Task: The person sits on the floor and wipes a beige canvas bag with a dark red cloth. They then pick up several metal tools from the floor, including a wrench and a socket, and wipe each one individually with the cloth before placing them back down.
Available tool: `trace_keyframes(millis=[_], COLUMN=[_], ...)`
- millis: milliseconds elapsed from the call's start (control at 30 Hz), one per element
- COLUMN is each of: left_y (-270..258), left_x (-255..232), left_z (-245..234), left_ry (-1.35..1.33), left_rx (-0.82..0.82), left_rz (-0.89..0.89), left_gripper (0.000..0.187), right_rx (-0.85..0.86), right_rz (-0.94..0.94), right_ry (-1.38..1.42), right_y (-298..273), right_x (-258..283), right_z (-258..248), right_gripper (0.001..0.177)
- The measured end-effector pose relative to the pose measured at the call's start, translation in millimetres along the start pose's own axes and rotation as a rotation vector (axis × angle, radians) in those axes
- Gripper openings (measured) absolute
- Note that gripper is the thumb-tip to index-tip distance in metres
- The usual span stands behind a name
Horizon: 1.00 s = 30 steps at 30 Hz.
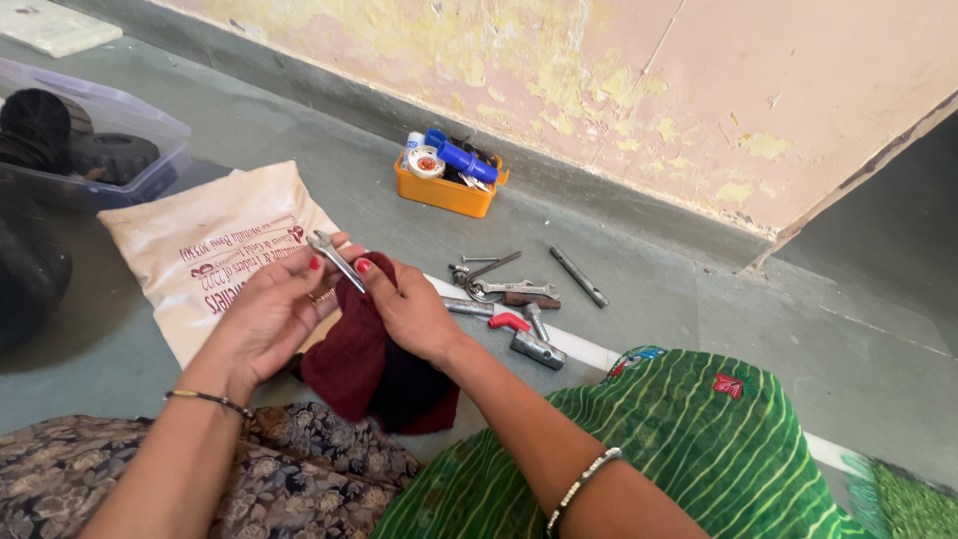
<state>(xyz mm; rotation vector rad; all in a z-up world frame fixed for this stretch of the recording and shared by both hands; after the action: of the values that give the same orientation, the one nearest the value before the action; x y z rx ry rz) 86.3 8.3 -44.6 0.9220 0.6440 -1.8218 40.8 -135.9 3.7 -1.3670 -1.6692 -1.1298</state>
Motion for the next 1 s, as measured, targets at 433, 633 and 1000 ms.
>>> trace_keyframes(millis=[433, 633, 1000], left_y=[9.6, 9.1, 15.0], left_x=[13.2, 21.6, 25.1], left_z=[-50.6, -64.7, -45.2], left_ry=[0.124, 0.12, 0.283], left_rx=[-0.395, -0.537, -0.378], left_rz=[0.116, 0.044, 0.119], left_gripper=[0.006, 0.003, 0.01], right_rx=[0.037, 0.023, -0.218], right_rz=[-0.05, -0.19, -0.13], right_ry=[-0.906, -0.952, -0.268], right_y=[-3.8, -9.1, -8.5], right_x=[25.9, 40.0, 40.0], right_z=[25.3, 32.6, 14.9], right_gripper=[0.035, 0.032, 0.045])
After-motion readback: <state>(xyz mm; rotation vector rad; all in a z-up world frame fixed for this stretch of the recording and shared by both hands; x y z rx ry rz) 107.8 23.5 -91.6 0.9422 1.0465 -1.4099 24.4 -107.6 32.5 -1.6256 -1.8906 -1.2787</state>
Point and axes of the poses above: each hand's wrist, its own y-axis towards the middle knuckle, its own z-axis out of the palm, x = y × z, the point moved 8 cm from there along y, towards the middle knuckle, and after that the axes turned 3 degrees about z, right-handed, at the moved point
